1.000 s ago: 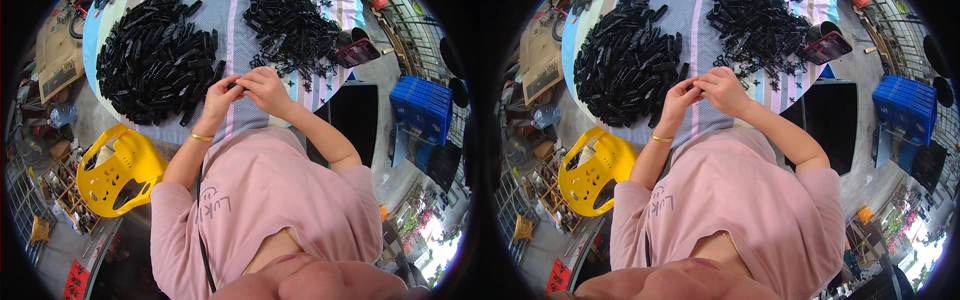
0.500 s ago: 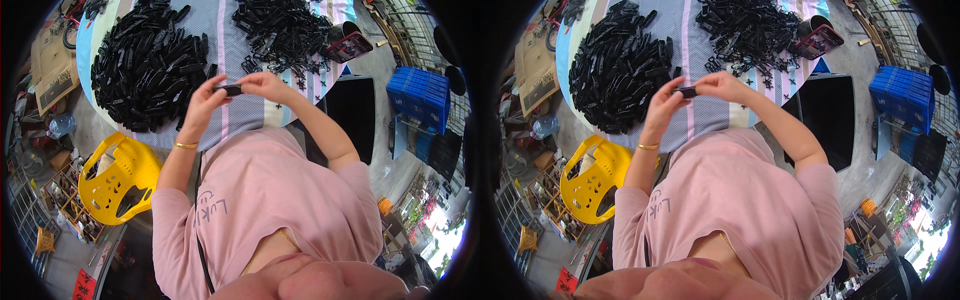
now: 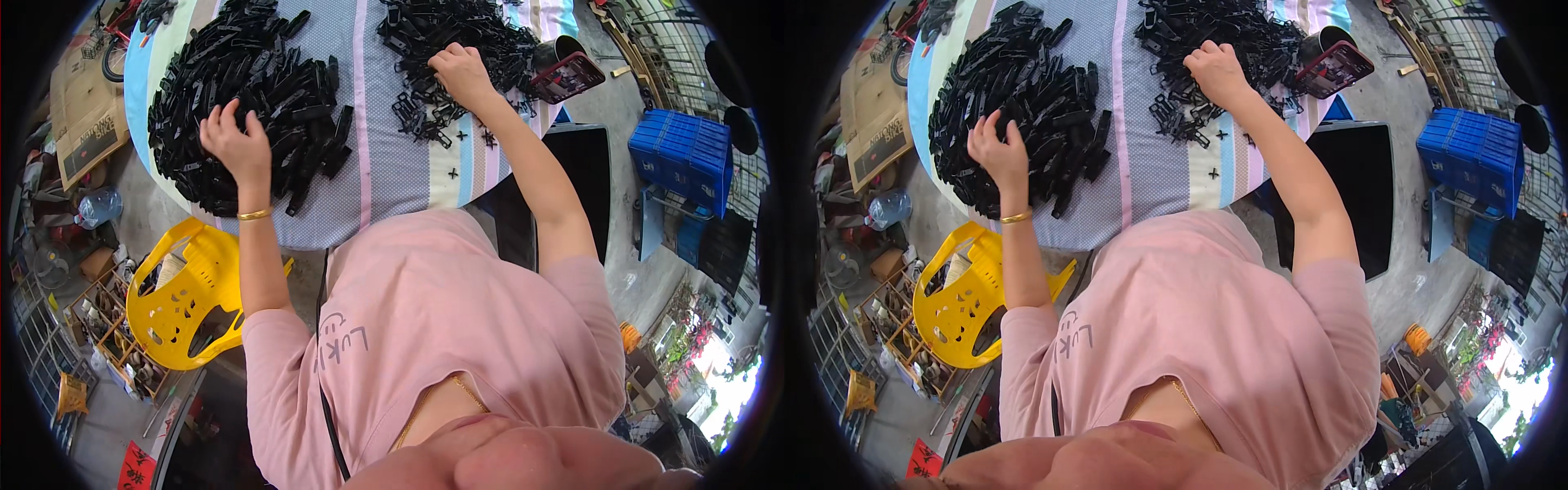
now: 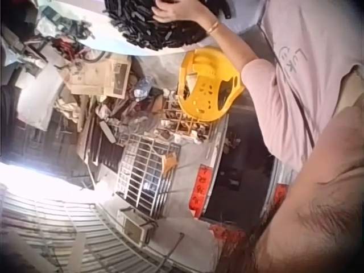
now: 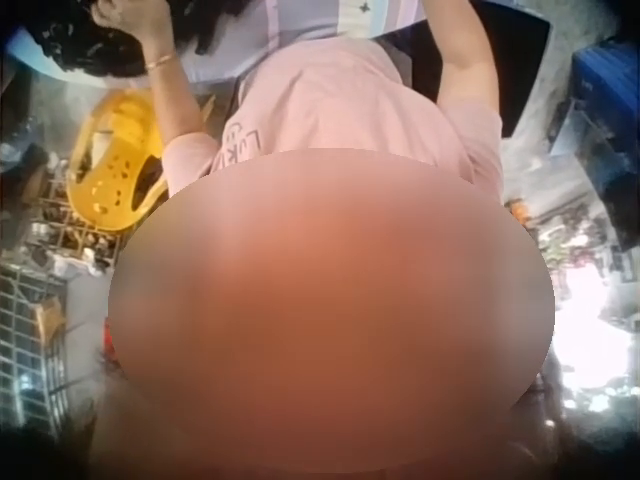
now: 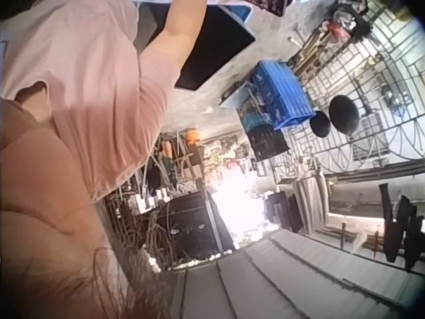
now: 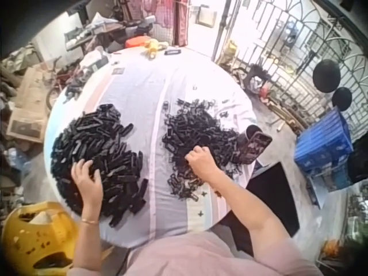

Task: Sorting and inspecting small black industrial components on a production workbench.

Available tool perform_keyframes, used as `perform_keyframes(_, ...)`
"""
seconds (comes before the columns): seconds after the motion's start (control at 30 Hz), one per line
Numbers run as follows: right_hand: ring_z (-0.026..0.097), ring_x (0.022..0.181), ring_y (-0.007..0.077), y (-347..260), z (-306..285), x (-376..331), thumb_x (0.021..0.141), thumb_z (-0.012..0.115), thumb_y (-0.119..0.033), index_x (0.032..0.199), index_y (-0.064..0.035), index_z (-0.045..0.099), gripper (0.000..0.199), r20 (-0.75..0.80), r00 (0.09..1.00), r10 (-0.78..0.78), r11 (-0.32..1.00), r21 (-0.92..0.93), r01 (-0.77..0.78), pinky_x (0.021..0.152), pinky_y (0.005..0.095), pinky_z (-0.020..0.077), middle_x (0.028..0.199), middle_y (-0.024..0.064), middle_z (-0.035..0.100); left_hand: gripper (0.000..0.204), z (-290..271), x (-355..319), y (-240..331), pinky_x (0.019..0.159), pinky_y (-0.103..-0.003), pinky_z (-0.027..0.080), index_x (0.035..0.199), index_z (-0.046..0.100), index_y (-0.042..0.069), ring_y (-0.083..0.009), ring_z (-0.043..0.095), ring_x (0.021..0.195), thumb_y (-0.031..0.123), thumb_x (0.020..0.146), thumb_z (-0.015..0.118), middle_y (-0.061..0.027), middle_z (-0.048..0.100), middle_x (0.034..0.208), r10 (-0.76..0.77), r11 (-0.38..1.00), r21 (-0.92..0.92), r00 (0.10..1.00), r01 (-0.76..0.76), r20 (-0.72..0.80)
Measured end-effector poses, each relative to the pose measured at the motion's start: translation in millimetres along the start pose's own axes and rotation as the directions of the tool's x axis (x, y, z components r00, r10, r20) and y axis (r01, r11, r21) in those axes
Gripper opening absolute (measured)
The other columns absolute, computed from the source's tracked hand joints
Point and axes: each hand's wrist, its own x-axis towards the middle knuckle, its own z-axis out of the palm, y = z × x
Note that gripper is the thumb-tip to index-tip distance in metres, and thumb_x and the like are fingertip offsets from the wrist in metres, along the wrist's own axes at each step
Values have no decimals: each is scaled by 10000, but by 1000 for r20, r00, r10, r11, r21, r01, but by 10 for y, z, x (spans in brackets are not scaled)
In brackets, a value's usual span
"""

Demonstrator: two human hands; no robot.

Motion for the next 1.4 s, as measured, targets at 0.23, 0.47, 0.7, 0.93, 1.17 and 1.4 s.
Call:
perform_keyframes(0.23,580,796,144,-190,-215,-125,755,639,-107,1003,-80,589,255,-197,951,238,845,525,-103,698,318,463,861,16,610,278,-3,-236,883,859,-364,428,1035,579,8,-284,539,952,44,760,602,-142,528,1110,9,754,-618,937,222,348)
perform_keyframes(0.47,595,799,122,-878,-348,-265,799,607,-28,1168,0,482,391,335,903,269,-168,940,-298,685,253,520,894,82,605,410,300,-569,1351,720,-239,505,1187,457,-51,-145,601,855,61,817,595,-111,599,978,153,153,-626,607,765,779)
perform_keyframes(0.7,593,686,178,-706,-144,-357,762,653,-168,896,-47,628,182,-9,958,288,763,607,-224,581,283,477,743,36,618,269,190,-652,1208,542,-218,494,1104,508,-47,-130,597,642,99,879,481,-121,603,958,109,44,-434,428,900,897)
perform_keyframes(0.93,545,820,207,-904,-44,-175,698,680,-217,1023,-131,562,356,162,983,84,966,227,-120,636,341,453,816,50,574,359,48,-733,983,548,-215,486,1234,413,-38,-130,585,625,140,922,397,-156,606,974,180,-6,-274,270,962,946)
perform_keyframes(1.17,567,801,249,-745,-120,-108,643,713,-219,710,-70,612,192,18,986,169,868,470,-157,678,370,459,839,71,573,322,67,-778,931,720,-250,529,1203,450,-51,-201,635,837,116,929,421,-147,601,1000,86,-60,-309,313,949,946)
perform_keyframes(1.4,538,569,58,-908,-423,-334,733,697,-149,807,-8,673,162,470,798,377,-41,869,-492,526,206,433,661,17,626,303,99,-709,1048,759,-271,535,1153,480,-90,-230,631,871,98,920,429,-174,583,1024,-8,-193,-365,371,911,929)
